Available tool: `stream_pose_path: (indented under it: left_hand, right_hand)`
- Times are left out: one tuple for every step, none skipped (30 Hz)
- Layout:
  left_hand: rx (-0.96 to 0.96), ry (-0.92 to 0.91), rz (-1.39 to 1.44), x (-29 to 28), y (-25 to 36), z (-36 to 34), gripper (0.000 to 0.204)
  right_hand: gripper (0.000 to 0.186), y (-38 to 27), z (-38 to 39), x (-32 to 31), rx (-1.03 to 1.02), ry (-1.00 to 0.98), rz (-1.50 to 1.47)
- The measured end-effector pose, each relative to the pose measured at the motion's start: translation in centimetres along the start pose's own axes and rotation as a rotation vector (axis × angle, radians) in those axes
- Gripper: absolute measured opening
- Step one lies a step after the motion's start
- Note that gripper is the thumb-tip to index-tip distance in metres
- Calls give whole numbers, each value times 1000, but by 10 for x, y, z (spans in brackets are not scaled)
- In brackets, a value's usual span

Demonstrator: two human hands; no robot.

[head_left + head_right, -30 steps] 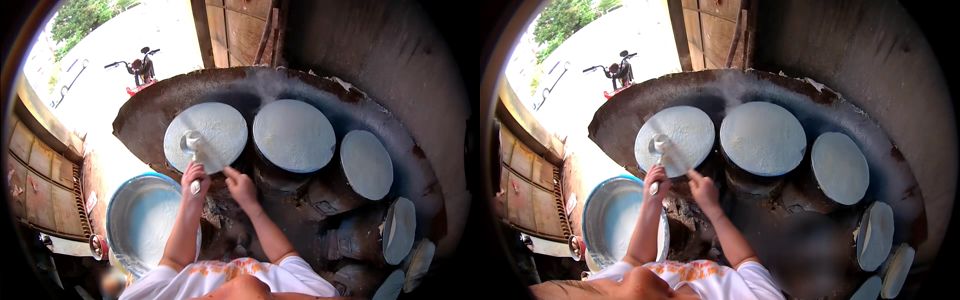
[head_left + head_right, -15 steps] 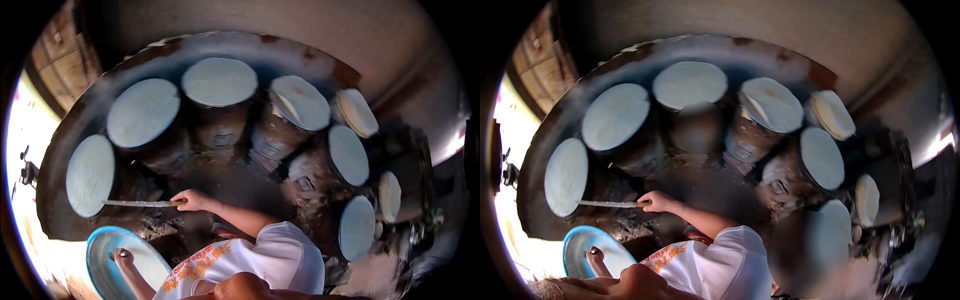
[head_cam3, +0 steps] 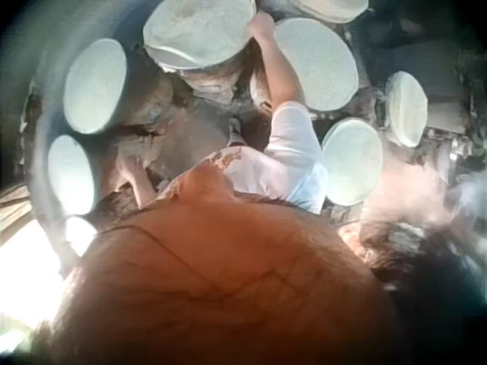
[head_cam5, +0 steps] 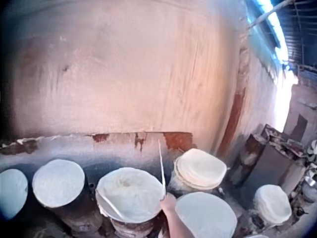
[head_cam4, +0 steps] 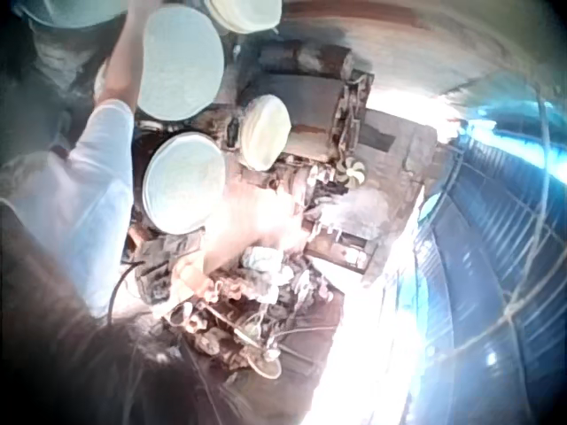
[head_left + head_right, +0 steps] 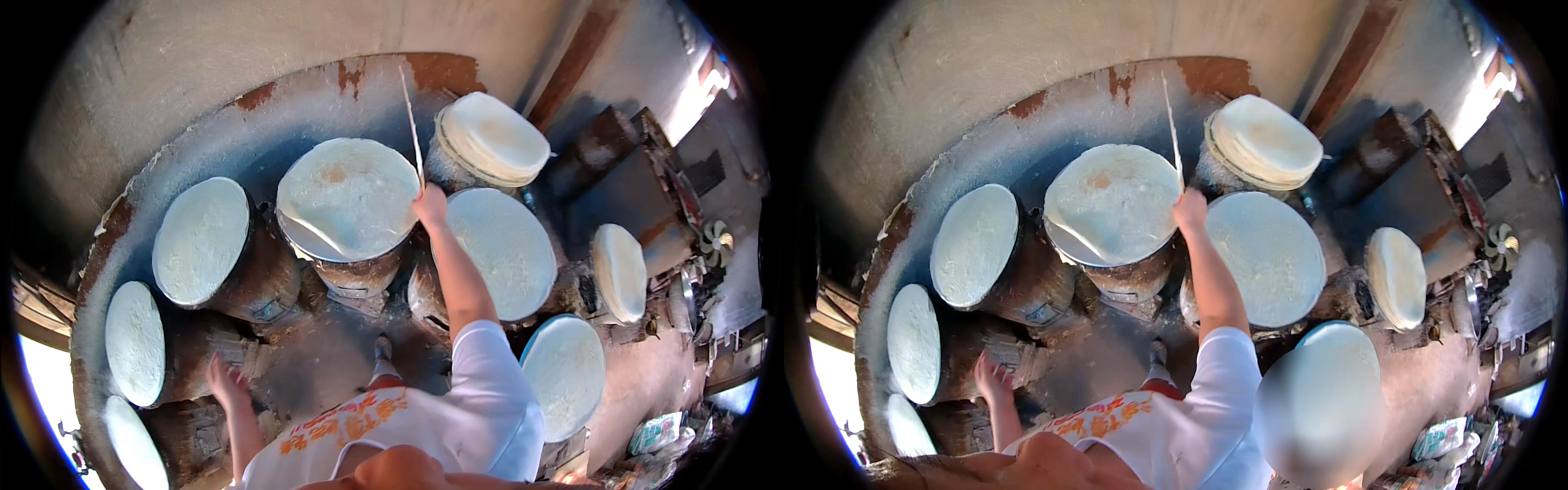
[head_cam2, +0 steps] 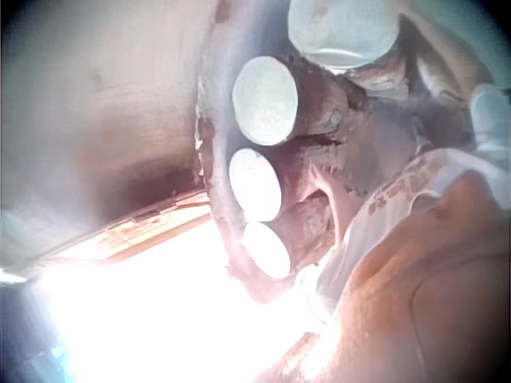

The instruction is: The person spreads batter onto heated circular plates using a ladle and a stick to form thin sheets, then peels the cooked sheets off by hand and stacks them.

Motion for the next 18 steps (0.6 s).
stream_pose_path:
  left_hand:
    - [16, -92, -38, 44, 8, 4, 24]
    - [25, -85, -40, 72, 12, -4, 24]
    - [50, -224, -75, 102, 14, -12, 21]
    - [73, -345, -121, 123, 18, -17, 19]
    - [126, -325, -151, 149, 26, -28, 17]
    - [174, -293, -198, 176, 39, -43, 16]
    - [146, -310, -248, 199, 54, -54, 15]
    - [108, -346, -293, 229, 66, -66, 15]
    - [69, -430, -367, 265, 75, -81, 16]
    - [107, -517, -510, 310, 84, -87, 18]
    - [70, -703, -553, 343, 88, -105, 19]
    - [132, -754, -722, 370, 84, -135, 20]
    - [232, -787, -859, 402, 83, -151, 21]
    - [337, -828, -988, 435, 81, -166, 23]
    - [648, -799, -1164, 458, 74, -197, 27]
    - [956, -754, -1320, 480, 66, -221, 31]
    - [973, -832, -1321, 509, 62, -220, 37]
    - [996, -915, -1329, 536, 60, -216, 43]
  right_hand:
    - [15, 11, -24, 14, -7, -13, 35]
    - [15, 20, -48, 20, -12, -16, 26]
    - [21, 29, -73, 23, -8, -3, 19]
    - [27, 28, -88, 30, -4, -10, 5]
    - [26, 29, -103, 32, -45, -25, 25]
    - [26, 23, -110, 37, -46, -53, 10]
    - [27, 7, -111, 36, -54, -96, 13]
    - [27, 1, -110, 28, -53, -128, 29]
    - [29, 0, -112, 19, -41, -160, 49]
    - [29, 2, -114, 9, -32, -163, 48]
    - [29, -1, -114, 3, -34, -160, 69]
    - [28, -10, -111, 4, -41, -161, 81]
    - [26, -17, -108, 2, -40, -120, 88]
    - [26, -21, -107, 3, -30, -113, 83]
    - [25, -29, -105, 7, -82, -72, 81]
    - [24, -35, -104, 9, -135, -38, 87]
    - [18, -38, -99, 4, -114, -33, 109]
    - [18, -37, -94, -2, -82, -42, 125]
Point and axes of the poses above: each hand's wrist, its own z-axis away from the middle knuckle, its own x-axis out of the palm, y = z × x, the point moved 2 cm from there along -z, towards the middle knuckle, and after that the axes turned 10 degrees about -y, right-handed, at the moved point
